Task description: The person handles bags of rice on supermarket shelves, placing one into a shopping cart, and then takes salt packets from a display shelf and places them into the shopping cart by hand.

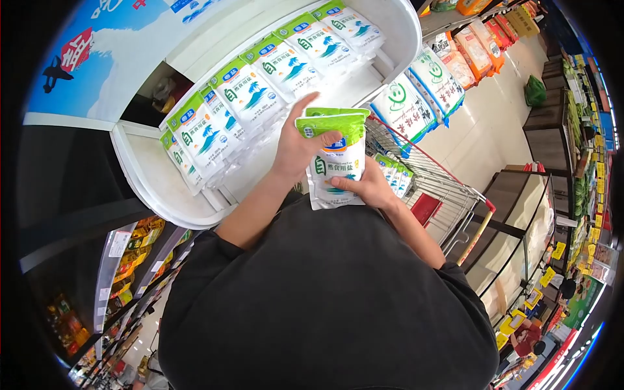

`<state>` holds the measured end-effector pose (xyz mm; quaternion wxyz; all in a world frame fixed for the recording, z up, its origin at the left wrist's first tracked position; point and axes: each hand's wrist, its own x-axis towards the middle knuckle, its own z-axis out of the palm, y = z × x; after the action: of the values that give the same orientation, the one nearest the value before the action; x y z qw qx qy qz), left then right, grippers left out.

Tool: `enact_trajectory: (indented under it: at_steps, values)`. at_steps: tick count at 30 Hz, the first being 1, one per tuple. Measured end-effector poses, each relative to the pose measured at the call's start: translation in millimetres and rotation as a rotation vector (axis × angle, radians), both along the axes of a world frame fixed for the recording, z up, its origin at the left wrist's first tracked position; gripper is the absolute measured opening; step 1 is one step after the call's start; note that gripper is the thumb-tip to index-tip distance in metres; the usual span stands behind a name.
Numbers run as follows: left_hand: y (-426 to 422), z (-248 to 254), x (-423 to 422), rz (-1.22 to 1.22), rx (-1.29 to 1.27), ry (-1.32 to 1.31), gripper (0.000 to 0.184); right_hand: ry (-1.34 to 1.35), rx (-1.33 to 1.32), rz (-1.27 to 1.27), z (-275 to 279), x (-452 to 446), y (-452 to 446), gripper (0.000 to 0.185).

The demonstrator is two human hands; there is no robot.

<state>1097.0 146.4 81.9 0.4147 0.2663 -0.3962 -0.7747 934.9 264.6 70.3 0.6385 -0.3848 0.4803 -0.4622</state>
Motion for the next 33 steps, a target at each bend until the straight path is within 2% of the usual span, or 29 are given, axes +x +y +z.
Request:
enact_trajectory:
  at_steps: [1, 2, 5, 8, 10, 16, 20, 23, 25, 27, 29, 30, 31, 32, 33]
  values:
    - [-5, -3, 0, -0.031, 0.013, -0.014, 0.057, 0.000, 0.014, 0.011, -2, -1, -1, 0.057]
    - [-4, -3, 2, -0.041, 0.017, -0.020, 0.057, -0.001, 0.029, 0.019, -3, -1, -1, 0.057]
    - [-1, -2, -1, 0.088, -0.023, -0.084, 0.043, 0.024, 0.030, -0.003, -4, 1, 1, 0.058]
    - [-1, -6, -1, 0.131, -0.037, -0.107, 0.043, 0.116, -0.044, -0.058, -10, 1, 8, 0.061]
    - [-3, -8, -2, 0.107, 0.007, -0.070, 0.042, 0.171, 0.080, -0.035, -12, -2, 14, 0.061]
    - [-6, -13, -21, 0.040, -0.011, -0.120, 0.044, 0.171, 0.085, -0.141, -14, -29, 26, 0.054]
    - [-7, -21, -49, -0.091, -0.063, -0.341, 0.043, 0.176, 0.134, -0.187, -39, -62, 44, 0.053]
    - [-7, -47, -66, -0.157, -0.094, -0.494, 0.033, 0.226, 0.236, -0.181, -75, -89, 65, 0.051]
    - [-11, -69, -70, -0.142, -0.404, -0.723, 0.022, 0.107, 0.294, -0.270, -107, -95, 82, 0.048]
    - [-17, -80, -69, -0.173, -0.474, -0.731, 0.019, -0.160, 0.413, -0.445, -112, -101, 98, 0.042]
    - [-23, -86, -66, -0.194, -0.546, -0.741, 0.017, -0.080, 0.583, -0.618, -141, -118, 115, 0.049]
    - [-27, -87, -63, -0.217, -0.671, -0.892, 0.023, -0.076, 0.667, -0.694, -170, -129, 128, 0.053]
    - [-30, -88, -62, -0.237, -0.800, -1.040, 0.029, -0.039, 0.744, -0.783, -227, -142, 148, 0.050]
    - [-33, -94, -61, -0.249, -0.806, -1.040, 0.029, -0.098, 0.830, -0.873, -232, -149, 158, 0.048]
    - [-34, -104, -59, -0.229, -1.122, -1.083, 0.045, -0.128, 0.908, -0.906, -263, -161, 173, 0.046]
